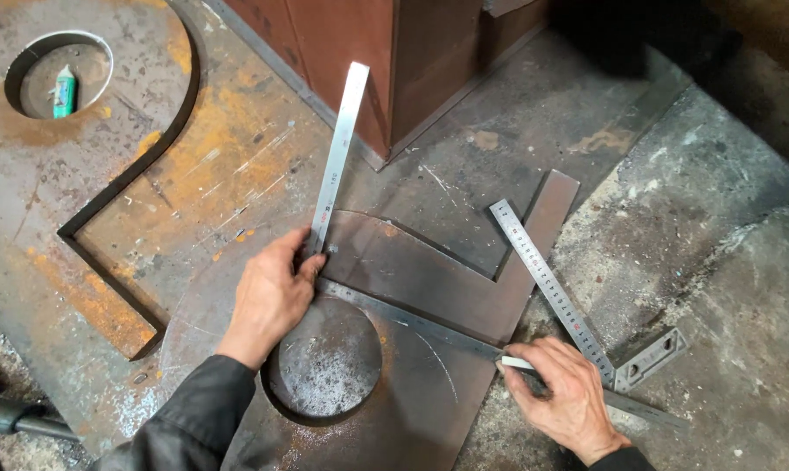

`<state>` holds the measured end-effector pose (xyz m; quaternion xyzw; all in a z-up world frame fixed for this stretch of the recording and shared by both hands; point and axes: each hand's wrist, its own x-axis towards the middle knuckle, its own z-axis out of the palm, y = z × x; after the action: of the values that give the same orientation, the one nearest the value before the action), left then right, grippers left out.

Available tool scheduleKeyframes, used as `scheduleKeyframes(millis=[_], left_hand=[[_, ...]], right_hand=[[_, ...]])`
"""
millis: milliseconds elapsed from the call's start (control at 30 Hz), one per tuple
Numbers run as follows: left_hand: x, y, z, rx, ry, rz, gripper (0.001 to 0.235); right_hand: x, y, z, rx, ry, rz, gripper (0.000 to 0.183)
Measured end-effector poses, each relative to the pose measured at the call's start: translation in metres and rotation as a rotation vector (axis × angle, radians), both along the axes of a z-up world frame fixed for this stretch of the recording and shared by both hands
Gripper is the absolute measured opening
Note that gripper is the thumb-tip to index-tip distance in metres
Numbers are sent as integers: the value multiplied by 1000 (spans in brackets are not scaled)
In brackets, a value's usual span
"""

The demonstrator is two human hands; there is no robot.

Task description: The person uses a combination square, ruler, and chalk to measure and mark dimensions on a metal workpiece on a shop floor.

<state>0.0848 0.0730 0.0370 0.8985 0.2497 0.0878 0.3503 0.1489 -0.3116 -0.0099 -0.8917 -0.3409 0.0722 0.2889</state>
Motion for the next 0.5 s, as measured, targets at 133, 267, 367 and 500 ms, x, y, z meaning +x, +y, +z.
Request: scheduleKeyframes(millis=[133,267,367,500], left_hand=[[19,-5,16,-64,113,-29,35],[30,-8,10,-132,46,-48,30],[35,-7,4,-111,45,-56,32],[38,-5,-4,-78,11,-75,35]], right_hand=[[8,-16,-28,53,-38,-4,16],[11,-23,-32,68,-1,-34,10],[13,-21,-29,76,18,-34,10],[13,-18,-23,49,47,-56,9]])
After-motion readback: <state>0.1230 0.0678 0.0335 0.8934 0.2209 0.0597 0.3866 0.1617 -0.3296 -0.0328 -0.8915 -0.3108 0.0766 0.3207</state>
